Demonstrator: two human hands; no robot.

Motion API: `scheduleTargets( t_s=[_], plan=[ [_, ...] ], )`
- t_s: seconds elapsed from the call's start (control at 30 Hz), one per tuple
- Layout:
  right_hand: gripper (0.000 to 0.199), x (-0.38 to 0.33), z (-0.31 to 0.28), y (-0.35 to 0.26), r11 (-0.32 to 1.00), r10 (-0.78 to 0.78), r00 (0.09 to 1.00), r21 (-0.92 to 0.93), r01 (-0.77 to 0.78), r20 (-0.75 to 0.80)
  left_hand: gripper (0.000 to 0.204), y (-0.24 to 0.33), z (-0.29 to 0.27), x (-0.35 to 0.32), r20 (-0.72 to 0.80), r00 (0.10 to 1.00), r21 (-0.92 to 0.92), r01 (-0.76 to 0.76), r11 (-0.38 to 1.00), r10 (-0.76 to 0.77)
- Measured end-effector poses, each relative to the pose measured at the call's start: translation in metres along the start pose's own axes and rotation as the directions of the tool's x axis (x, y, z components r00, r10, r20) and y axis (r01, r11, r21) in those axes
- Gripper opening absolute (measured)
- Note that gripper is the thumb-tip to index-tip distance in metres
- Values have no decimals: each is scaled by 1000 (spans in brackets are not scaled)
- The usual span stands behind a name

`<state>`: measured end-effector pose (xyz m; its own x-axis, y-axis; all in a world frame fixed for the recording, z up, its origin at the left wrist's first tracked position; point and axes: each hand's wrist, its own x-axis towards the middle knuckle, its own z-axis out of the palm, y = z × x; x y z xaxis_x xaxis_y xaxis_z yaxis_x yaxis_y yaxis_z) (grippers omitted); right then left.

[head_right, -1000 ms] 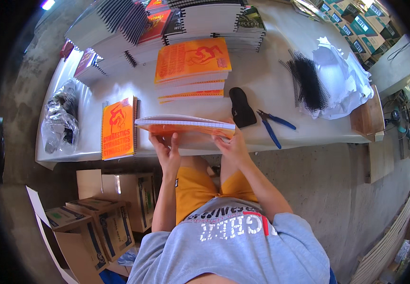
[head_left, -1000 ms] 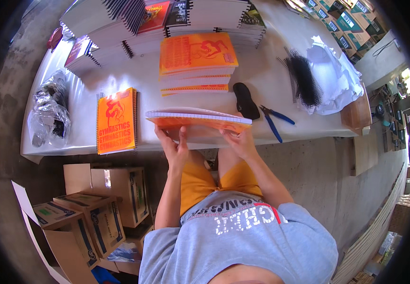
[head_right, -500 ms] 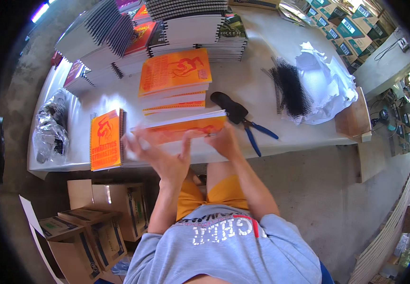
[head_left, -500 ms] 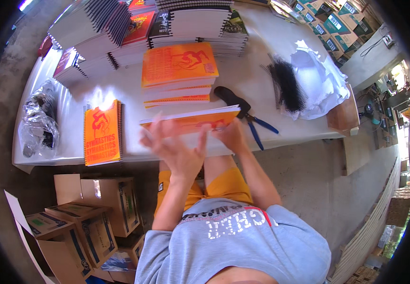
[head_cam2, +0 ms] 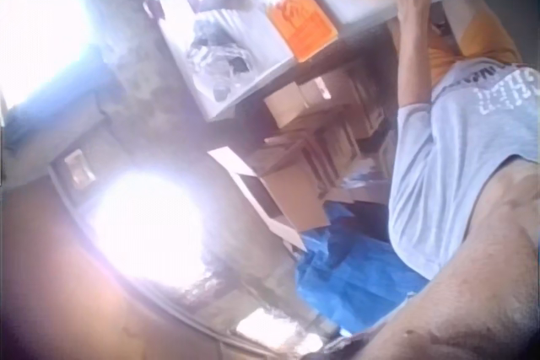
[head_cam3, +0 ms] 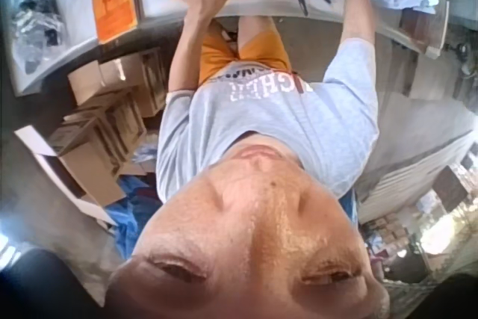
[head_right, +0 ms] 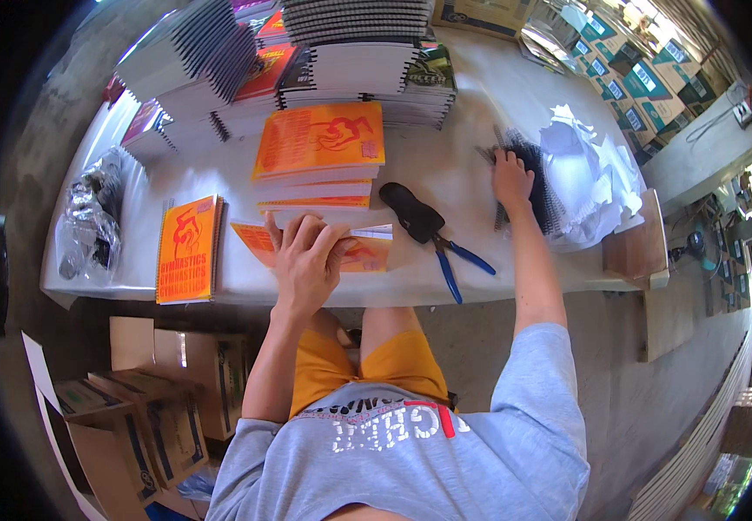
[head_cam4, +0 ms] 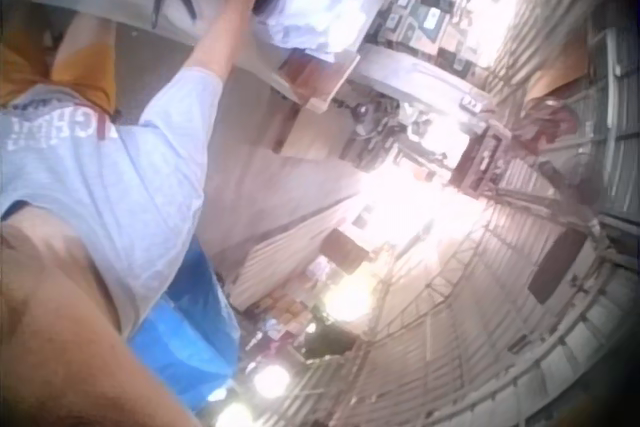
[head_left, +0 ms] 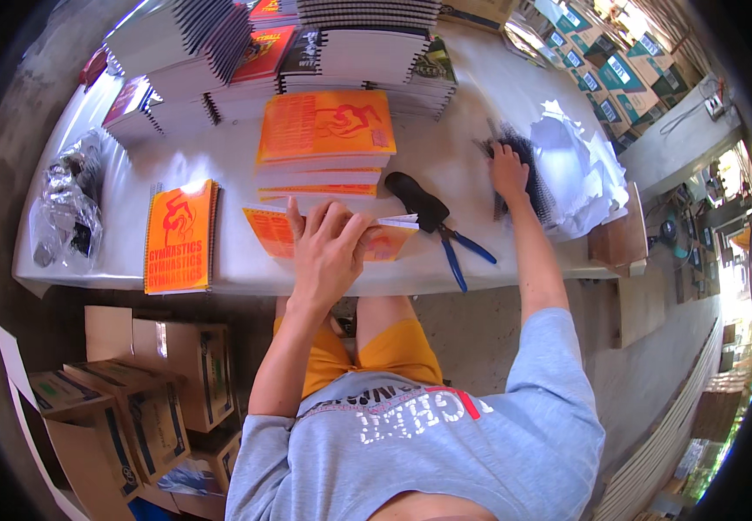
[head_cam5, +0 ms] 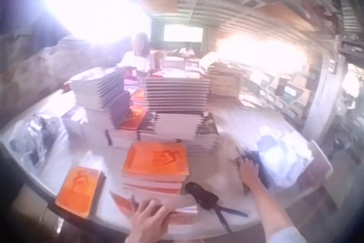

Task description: The person assembles spiral-bound notebooks by threading wire coils through prepunched holes and using pliers to cut and crimp the ends. They handle several notebooks one by one from a stack on a table.

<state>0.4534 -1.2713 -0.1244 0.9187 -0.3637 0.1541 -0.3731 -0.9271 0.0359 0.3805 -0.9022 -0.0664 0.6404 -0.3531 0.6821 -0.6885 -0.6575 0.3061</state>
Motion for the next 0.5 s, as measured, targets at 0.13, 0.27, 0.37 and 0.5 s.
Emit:
scheduleTargets(
  t_s=[0.13, 0.27, 0.37, 0.5],
  plan=[
    [34, 31, -21, 28, 996, 84, 991, -20, -82, 103, 19, 5, 6, -1, -48, 998, 44, -41, 998, 43],
    [41, 19, -67, 12, 999, -37, 995, 30, 40, -96, 30, -5, 4, -7, 29, 996, 93, -85, 992, 83],
    [52, 8, -92, 11, 953, -261, 953, 118, 280, -152, 36, 1, 12, -9, -53, 996, 68, -68, 995, 72],
    [47, -53, -137, -37, 724, -302, 939, 600, 339, -166, 47, 21, 22, -15, -60, 996, -21, 58, 998, -60]
  ],
)
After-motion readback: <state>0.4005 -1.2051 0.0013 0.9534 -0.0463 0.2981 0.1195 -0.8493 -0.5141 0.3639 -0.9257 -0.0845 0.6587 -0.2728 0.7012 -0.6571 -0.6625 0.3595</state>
